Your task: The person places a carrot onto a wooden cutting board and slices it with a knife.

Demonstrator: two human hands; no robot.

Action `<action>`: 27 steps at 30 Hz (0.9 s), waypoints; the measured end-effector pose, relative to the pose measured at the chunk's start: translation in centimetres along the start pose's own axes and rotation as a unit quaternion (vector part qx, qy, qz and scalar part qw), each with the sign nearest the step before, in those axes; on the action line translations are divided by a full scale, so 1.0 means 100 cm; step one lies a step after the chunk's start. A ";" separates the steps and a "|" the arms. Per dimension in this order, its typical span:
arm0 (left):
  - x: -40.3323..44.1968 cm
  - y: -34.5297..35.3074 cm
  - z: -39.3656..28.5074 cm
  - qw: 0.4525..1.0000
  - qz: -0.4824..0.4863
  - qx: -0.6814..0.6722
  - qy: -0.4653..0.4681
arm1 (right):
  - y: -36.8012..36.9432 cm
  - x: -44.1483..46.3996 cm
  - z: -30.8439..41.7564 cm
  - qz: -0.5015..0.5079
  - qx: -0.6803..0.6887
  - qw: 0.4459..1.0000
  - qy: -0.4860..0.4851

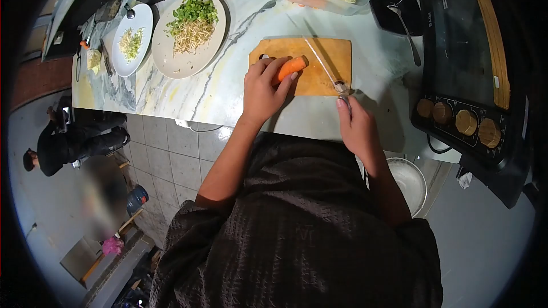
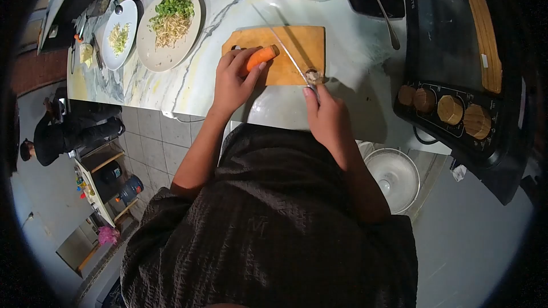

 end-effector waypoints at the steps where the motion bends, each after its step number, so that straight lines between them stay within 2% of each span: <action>1: 0.000 0.002 -0.001 1.000 -0.023 0.003 0.002 | 0.003 0.002 0.003 0.029 -0.010 1.000 0.001; 5: 0.001 0.007 -0.003 0.998 -0.053 0.020 0.018 | 0.011 0.007 0.011 0.060 -0.030 0.998 0.001; 7: 0.003 0.007 -0.003 0.998 -0.060 0.012 0.011 | 0.013 0.009 0.015 0.053 -0.059 0.996 -0.033; 13: 0.002 0.008 -0.007 0.999 -0.030 0.031 -0.029 | 0.018 0.007 0.015 0.046 -0.066 0.996 -0.032; 22: 0.004 0.010 -0.007 0.998 -0.059 0.035 0.000 | 0.023 0.009 0.016 0.056 -0.053 0.997 -0.027; 27: 0.007 0.009 -0.010 0.998 -0.022 0.052 -0.025 | 0.023 0.009 0.021 0.055 -0.054 0.997 -0.022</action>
Point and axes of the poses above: each hand's wrist, its own x-axis towards the middle knuckle, its own y-axis out of the palm, z = x × y, the point moved 4 cm from there along x, towards the middle knuckle, and after that the axes turned 12 degrees about -y, right-handed, at the moved point
